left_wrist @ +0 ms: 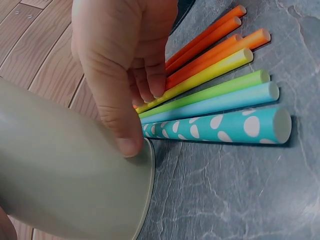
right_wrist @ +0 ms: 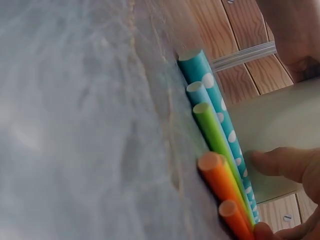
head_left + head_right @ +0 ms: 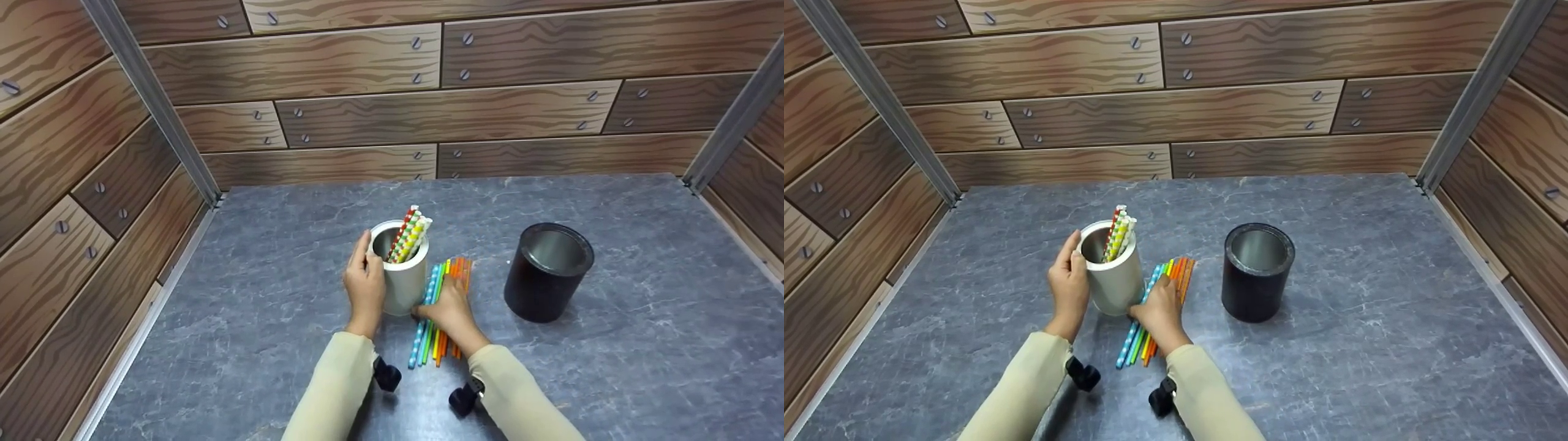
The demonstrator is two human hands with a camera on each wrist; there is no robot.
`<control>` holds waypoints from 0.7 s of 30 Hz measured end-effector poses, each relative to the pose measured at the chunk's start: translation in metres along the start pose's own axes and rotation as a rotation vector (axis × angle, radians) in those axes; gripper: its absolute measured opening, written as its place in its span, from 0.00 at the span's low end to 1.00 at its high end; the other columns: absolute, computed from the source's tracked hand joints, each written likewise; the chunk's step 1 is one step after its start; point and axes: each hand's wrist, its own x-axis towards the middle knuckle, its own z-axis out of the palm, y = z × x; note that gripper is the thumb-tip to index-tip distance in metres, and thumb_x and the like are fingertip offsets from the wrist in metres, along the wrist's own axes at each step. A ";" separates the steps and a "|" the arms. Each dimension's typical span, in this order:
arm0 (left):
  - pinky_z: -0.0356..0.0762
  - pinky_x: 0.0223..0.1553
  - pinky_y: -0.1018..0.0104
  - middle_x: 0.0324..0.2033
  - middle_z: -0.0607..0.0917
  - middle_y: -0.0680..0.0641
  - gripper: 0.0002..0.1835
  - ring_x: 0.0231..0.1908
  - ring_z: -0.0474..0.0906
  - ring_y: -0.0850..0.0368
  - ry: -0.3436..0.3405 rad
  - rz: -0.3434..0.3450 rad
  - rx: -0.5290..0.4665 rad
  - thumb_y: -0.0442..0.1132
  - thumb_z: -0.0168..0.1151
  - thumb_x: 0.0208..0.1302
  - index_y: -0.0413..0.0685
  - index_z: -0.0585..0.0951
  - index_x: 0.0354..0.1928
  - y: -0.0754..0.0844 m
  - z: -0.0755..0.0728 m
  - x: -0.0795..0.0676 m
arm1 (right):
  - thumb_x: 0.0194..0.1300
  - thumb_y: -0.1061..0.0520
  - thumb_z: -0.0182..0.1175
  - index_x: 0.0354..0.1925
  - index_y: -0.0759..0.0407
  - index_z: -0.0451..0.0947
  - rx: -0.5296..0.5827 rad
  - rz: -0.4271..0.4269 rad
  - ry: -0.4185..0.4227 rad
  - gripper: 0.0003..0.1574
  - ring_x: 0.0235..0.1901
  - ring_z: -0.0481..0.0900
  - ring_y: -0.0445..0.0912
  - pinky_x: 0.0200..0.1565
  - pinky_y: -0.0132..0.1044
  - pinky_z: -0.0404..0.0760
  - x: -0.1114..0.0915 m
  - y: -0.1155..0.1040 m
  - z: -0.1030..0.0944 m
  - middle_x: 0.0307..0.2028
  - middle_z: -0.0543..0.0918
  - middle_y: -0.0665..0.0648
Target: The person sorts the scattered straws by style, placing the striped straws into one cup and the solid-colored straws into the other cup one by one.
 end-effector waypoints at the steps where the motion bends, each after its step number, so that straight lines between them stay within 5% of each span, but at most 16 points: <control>1: 0.68 0.59 0.57 0.57 0.75 0.40 0.22 0.59 0.70 0.48 0.000 -0.002 0.002 0.33 0.45 0.64 0.39 0.73 0.60 0.000 0.000 0.000 | 0.32 0.58 0.74 0.57 0.79 0.60 -0.006 -0.004 0.002 0.56 0.53 0.68 0.65 0.59 0.52 0.67 0.000 0.000 0.000 0.53 0.66 0.76; 21: 0.69 0.58 0.56 0.56 0.77 0.40 0.21 0.58 0.71 0.47 0.030 0.026 -0.017 0.31 0.46 0.63 0.36 0.74 0.57 -0.001 0.001 0.001 | 0.34 0.62 0.66 0.45 0.82 0.66 -0.236 -0.093 0.015 0.39 0.36 0.74 0.63 0.44 0.50 0.77 0.008 -0.002 -0.003 0.42 0.69 0.75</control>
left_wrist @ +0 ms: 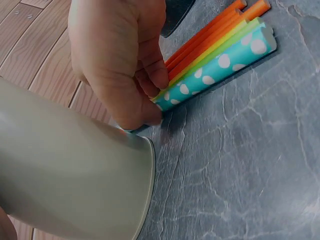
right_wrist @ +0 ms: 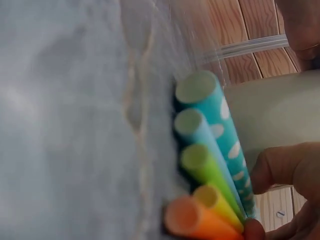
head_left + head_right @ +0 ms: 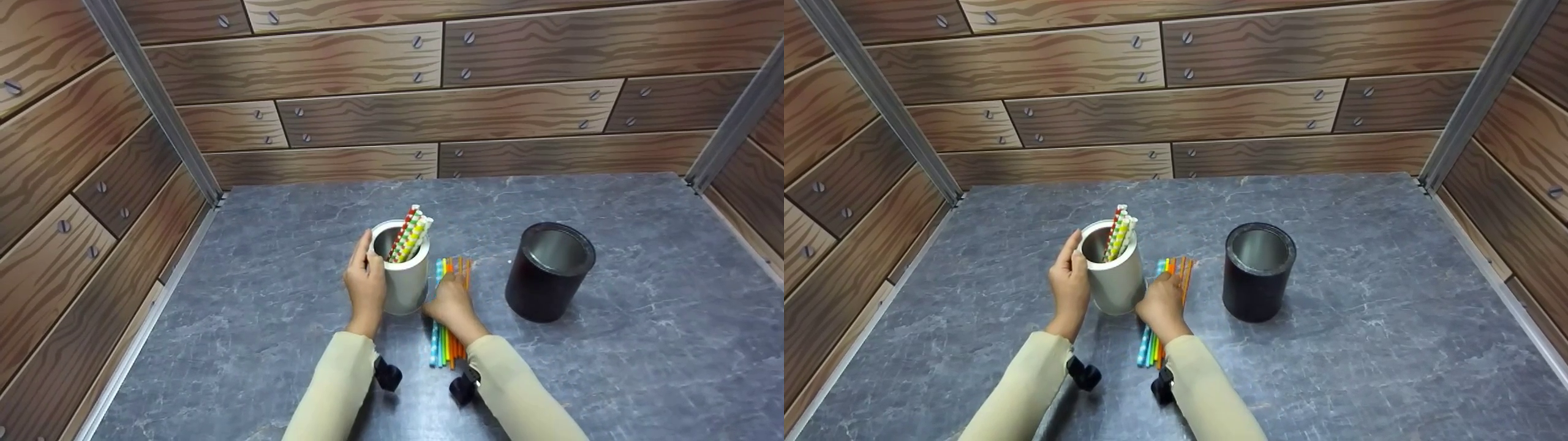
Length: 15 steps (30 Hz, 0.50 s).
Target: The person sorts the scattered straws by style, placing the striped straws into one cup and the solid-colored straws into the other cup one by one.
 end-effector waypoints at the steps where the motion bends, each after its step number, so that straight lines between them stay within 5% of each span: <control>1: 0.69 0.58 0.57 0.56 0.77 0.40 0.21 0.58 0.71 0.47 0.000 -0.002 0.001 0.31 0.46 0.63 0.36 0.74 0.57 0.000 0.000 0.000 | 0.34 0.62 0.66 0.45 0.82 0.66 -0.009 0.005 -0.007 0.38 0.35 0.75 0.63 0.43 0.50 0.77 0.000 0.000 -0.001 0.41 0.70 0.75; 15: 0.68 0.59 0.58 0.56 0.77 0.40 0.21 0.59 0.71 0.48 -0.002 -0.015 -0.011 0.31 0.47 0.62 0.37 0.74 0.57 -0.001 0.000 0.001 | 0.48 0.65 0.58 0.49 0.74 0.70 0.215 0.196 -0.149 0.27 0.37 0.75 0.55 0.40 0.46 0.78 0.012 0.013 -0.018 0.40 0.78 0.68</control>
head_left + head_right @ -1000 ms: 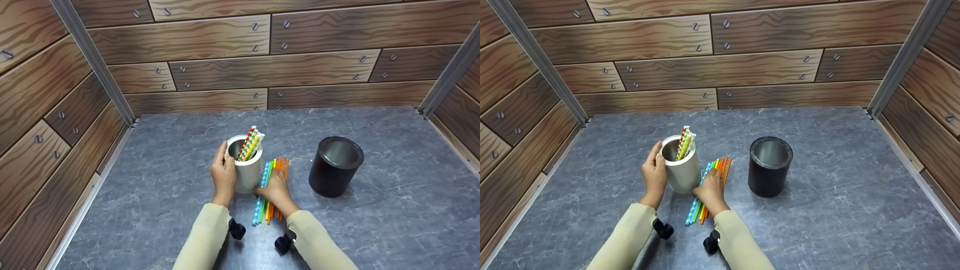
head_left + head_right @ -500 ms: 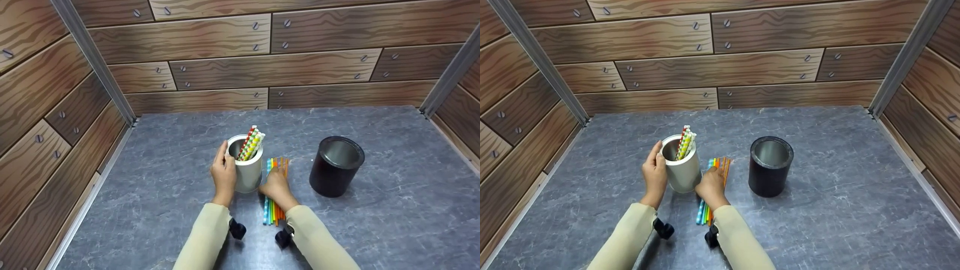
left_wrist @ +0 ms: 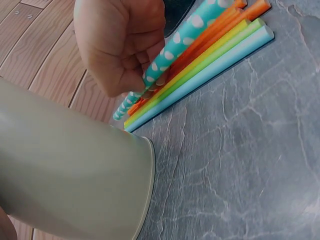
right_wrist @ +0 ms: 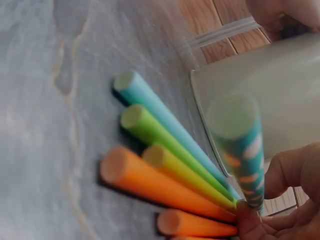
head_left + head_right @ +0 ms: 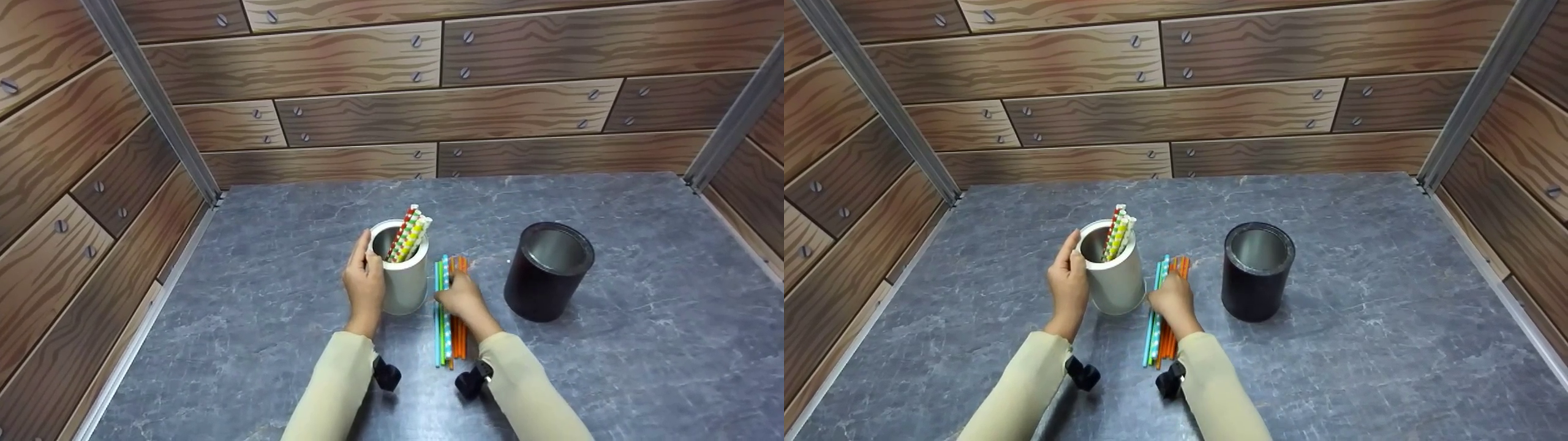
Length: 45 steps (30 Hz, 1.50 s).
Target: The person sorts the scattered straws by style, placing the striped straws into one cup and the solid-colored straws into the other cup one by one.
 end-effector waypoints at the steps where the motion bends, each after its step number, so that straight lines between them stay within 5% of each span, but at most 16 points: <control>1: 0.68 0.59 0.58 0.56 0.77 0.40 0.21 0.58 0.71 0.47 0.001 0.001 0.003 0.31 0.47 0.62 0.37 0.74 0.57 0.000 0.000 0.000 | 0.47 0.66 0.57 0.47 0.73 0.71 0.028 0.004 0.001 0.26 0.36 0.75 0.54 0.39 0.44 0.78 0.000 0.001 -0.001 0.39 0.78 0.66; 9: 0.69 0.58 0.57 0.55 0.77 0.40 0.21 0.58 0.71 0.47 0.007 0.001 0.014 0.30 0.47 0.62 0.36 0.75 0.57 0.000 -0.001 -0.002 | 0.48 0.66 0.54 0.49 0.71 0.71 0.241 0.115 0.027 0.26 0.26 0.72 0.46 0.23 0.32 0.75 0.003 0.008 -0.004 0.36 0.76 0.62; 21: 0.69 0.59 0.57 0.55 0.77 0.40 0.21 0.58 0.71 0.47 0.006 0.015 0.020 0.31 0.47 0.62 0.35 0.74 0.57 0.002 -0.001 0.000 | 0.56 0.62 0.53 0.42 0.70 0.72 0.526 0.161 0.066 0.16 0.21 0.73 0.41 0.21 0.32 0.79 0.002 0.006 -0.014 0.28 0.72 0.56; 28: 0.69 0.58 0.57 0.55 0.77 0.40 0.21 0.58 0.71 0.47 0.001 0.016 0.022 0.31 0.47 0.62 0.36 0.74 0.57 0.002 -0.001 0.000 | 0.55 0.63 0.52 0.48 0.73 0.70 0.610 0.112 0.086 0.22 0.18 0.73 0.40 0.19 0.29 0.77 -0.003 -0.012 -0.025 0.27 0.75 0.56; 45: 0.68 0.59 0.57 0.58 0.76 0.43 0.22 0.60 0.69 0.50 -0.029 -0.028 0.040 0.34 0.44 0.64 0.39 0.73 0.60 0.002 -0.002 -0.001 | 0.55 0.71 0.53 0.39 0.70 0.67 0.856 -0.128 0.200 0.11 0.16 0.74 0.40 0.20 0.30 0.79 -0.035 -0.059 -0.068 0.21 0.75 0.51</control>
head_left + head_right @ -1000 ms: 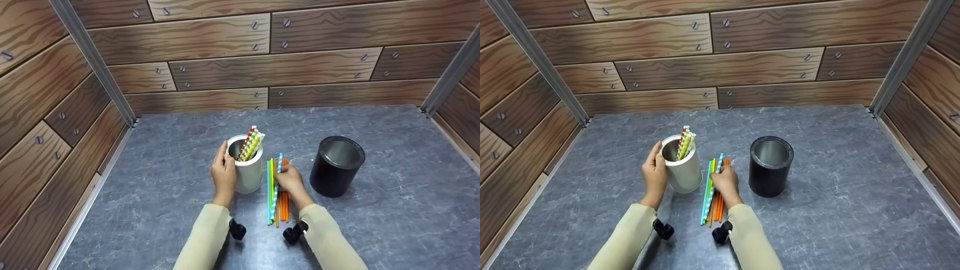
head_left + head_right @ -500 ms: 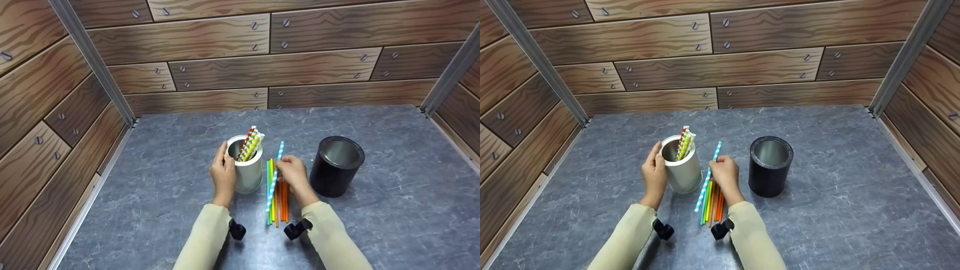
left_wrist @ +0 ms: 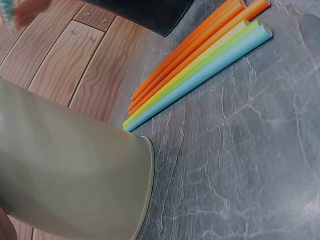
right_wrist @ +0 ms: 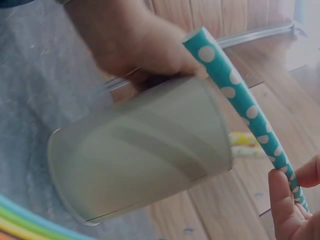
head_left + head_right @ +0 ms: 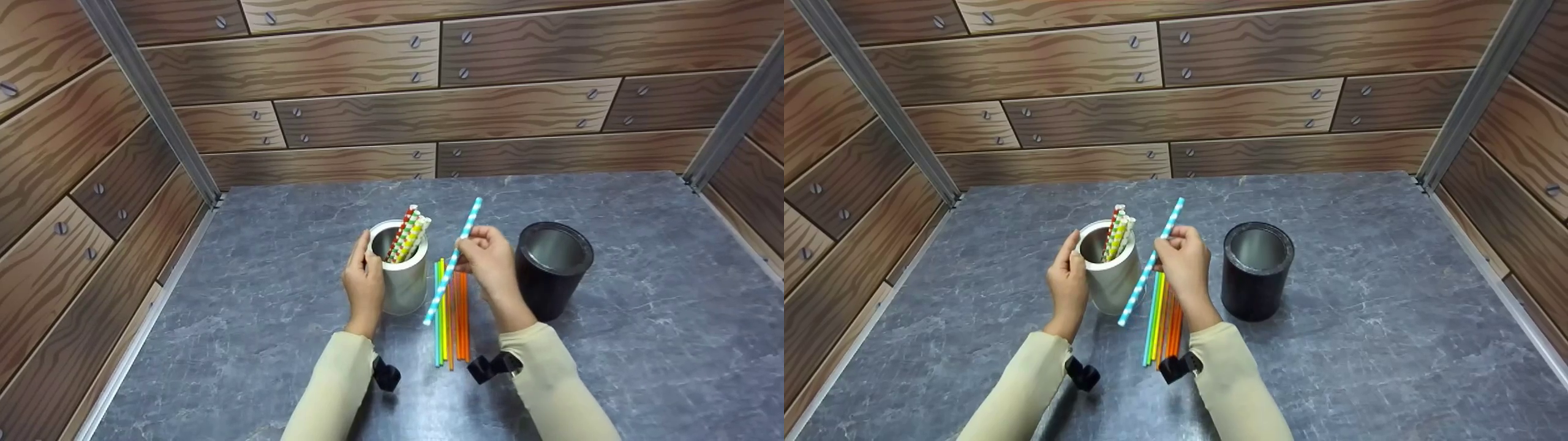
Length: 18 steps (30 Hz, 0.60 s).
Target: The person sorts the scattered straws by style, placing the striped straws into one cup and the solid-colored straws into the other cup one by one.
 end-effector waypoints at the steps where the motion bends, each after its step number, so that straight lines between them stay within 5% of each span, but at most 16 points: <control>1: 0.68 0.59 0.57 0.58 0.75 0.43 0.22 0.60 0.69 0.50 -0.001 0.001 0.000 0.34 0.45 0.64 0.40 0.73 0.60 0.000 0.000 0.000 | 0.55 0.72 0.53 0.39 0.70 0.66 0.011 -0.022 0.002 0.11 0.16 0.75 0.40 0.20 0.30 0.79 -0.002 -0.003 0.000 0.21 0.75 0.51; 18: 0.68 0.60 0.57 0.58 0.75 0.42 0.22 0.60 0.69 0.50 -0.005 -0.008 0.001 0.34 0.45 0.64 0.40 0.73 0.60 0.000 0.000 0.000 | 0.56 0.73 0.54 0.38 0.63 0.63 0.195 -0.378 0.080 0.13 0.22 0.76 0.41 0.26 0.32 0.82 -0.018 -0.041 0.009 0.26 0.74 0.56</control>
